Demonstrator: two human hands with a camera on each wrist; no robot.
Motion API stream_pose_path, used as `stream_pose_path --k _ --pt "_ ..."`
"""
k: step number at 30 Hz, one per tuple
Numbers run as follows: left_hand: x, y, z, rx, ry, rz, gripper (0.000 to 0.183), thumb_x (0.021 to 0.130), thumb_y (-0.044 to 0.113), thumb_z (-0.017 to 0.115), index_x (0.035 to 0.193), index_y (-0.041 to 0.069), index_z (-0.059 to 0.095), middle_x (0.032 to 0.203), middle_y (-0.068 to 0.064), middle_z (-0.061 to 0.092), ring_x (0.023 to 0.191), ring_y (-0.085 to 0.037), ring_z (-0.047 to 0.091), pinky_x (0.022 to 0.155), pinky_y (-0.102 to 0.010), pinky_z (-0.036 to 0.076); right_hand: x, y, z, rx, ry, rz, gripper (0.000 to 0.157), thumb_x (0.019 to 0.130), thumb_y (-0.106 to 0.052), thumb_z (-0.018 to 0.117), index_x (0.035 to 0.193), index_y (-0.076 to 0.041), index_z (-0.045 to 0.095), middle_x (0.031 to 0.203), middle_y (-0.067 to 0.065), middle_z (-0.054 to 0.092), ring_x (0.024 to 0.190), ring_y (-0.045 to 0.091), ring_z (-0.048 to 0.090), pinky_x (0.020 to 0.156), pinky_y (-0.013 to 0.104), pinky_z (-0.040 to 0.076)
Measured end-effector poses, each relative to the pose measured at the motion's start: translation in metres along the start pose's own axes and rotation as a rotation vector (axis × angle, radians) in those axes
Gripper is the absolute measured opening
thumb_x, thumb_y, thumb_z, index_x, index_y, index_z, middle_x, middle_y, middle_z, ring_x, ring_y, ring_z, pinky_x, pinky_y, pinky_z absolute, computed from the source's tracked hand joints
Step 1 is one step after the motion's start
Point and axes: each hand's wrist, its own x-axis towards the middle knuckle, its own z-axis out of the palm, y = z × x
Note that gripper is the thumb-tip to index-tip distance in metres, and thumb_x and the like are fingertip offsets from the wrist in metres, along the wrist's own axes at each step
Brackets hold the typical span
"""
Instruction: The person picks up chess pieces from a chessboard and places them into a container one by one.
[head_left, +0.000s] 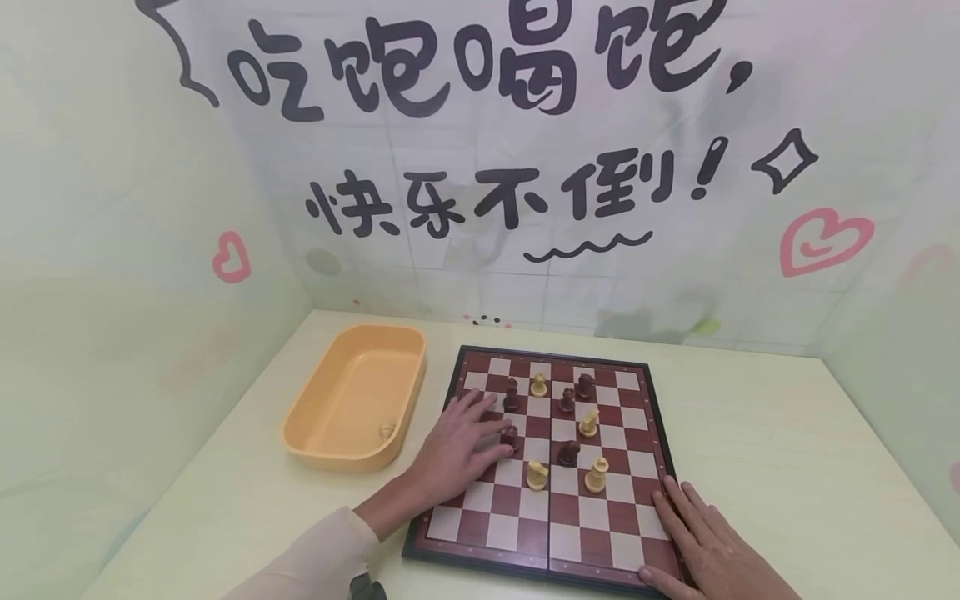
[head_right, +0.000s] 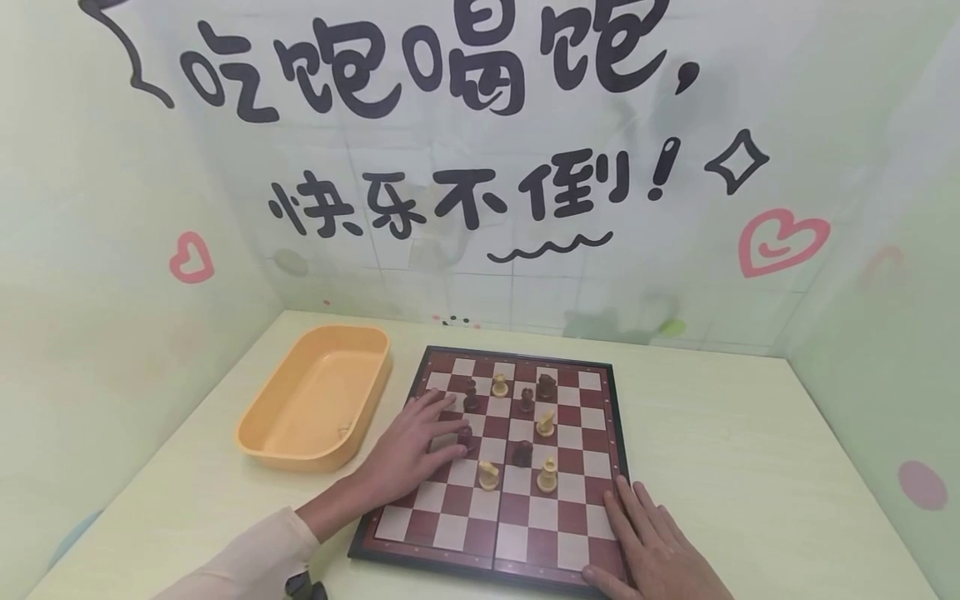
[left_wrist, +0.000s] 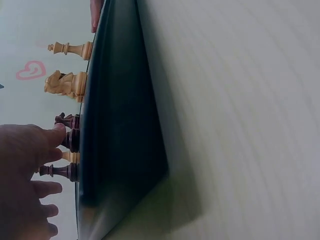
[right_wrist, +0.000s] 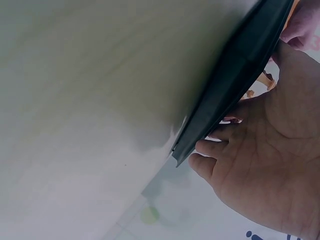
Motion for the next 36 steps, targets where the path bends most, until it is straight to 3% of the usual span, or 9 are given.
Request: stream_pose_path --k 17,20,23,26,28,30,36 --pt "0.005 0.003 0.010 0.126 -0.023 -0.016 0.039 0.103 0.041 0.058 0.125 0.012 0.074 0.153 -0.018 0.046 0.145 -0.044 0.031 0.114 -0.067 0.022 -0.002 -0.001 0.002 -0.031 0.034 0.002 0.093 0.088 -0.071 0.061 0.151 -0.003 0.047 0.158 0.014 0.037 0.143 0.033 0.035 0.102 0.048 0.041" --pt "0.004 0.003 0.010 0.139 -0.015 -0.014 0.040 0.103 0.042 0.059 0.122 0.012 0.076 0.153 -0.018 0.046 0.145 -0.044 0.031 0.113 -0.067 0.022 -0.002 -0.001 0.003 -0.026 0.035 0.003 0.093 0.088 -0.071 0.061 0.151 -0.004 0.047 0.159 0.013 0.037 0.144 0.031 0.033 0.108 0.039 0.032" --pt "0.004 0.003 0.011 0.157 -0.015 -0.008 0.039 0.103 0.043 0.059 0.119 0.012 0.077 0.154 -0.016 0.045 0.145 -0.045 0.031 0.114 -0.067 0.022 -0.002 -0.001 0.003 -0.013 0.035 -0.003 0.093 0.089 -0.070 0.062 0.151 -0.003 0.047 0.159 0.014 0.037 0.144 0.031 0.033 0.115 0.022 0.010" --pt "0.004 0.004 0.011 0.183 -0.016 -0.005 0.039 0.102 0.043 0.059 0.117 0.013 0.078 0.155 -0.013 0.045 0.145 -0.045 0.030 0.114 -0.067 0.021 -0.001 -0.001 0.001 -0.003 0.020 0.000 0.094 0.089 -0.070 0.061 0.151 -0.002 0.047 0.158 0.015 0.037 0.144 0.034 0.033 0.118 0.027 0.014" --pt "0.005 0.004 0.011 0.198 -0.016 -0.005 0.039 0.102 0.044 0.059 0.116 0.014 0.078 0.155 -0.012 0.044 0.145 -0.045 0.030 0.114 -0.067 0.021 0.000 -0.001 0.000 -0.004 0.011 0.004 0.094 0.089 -0.071 0.061 0.150 -0.002 0.047 0.158 0.016 0.037 0.143 0.036 0.034 0.115 0.041 0.030" --pt "0.005 0.004 0.011 0.208 -0.015 -0.006 0.039 0.102 0.045 0.058 0.116 0.014 0.079 0.155 -0.012 0.045 0.145 -0.045 0.031 0.113 -0.067 0.022 0.000 -0.001 0.000 -0.009 0.009 0.008 0.094 0.088 -0.071 0.061 0.150 -0.002 0.048 0.158 0.015 0.037 0.142 0.036 0.035 0.104 0.045 0.040" --pt "0.005 0.004 0.013 0.224 -0.019 -0.013 0.039 0.103 0.045 0.058 0.116 0.015 0.079 0.155 -0.012 0.044 0.145 -0.044 0.031 0.114 -0.067 0.021 -0.003 0.001 0.004 -0.030 0.055 -0.009 0.093 0.088 -0.070 0.063 0.151 -0.004 0.047 0.158 0.013 0.038 0.148 0.027 0.026 0.101 0.044 0.040"
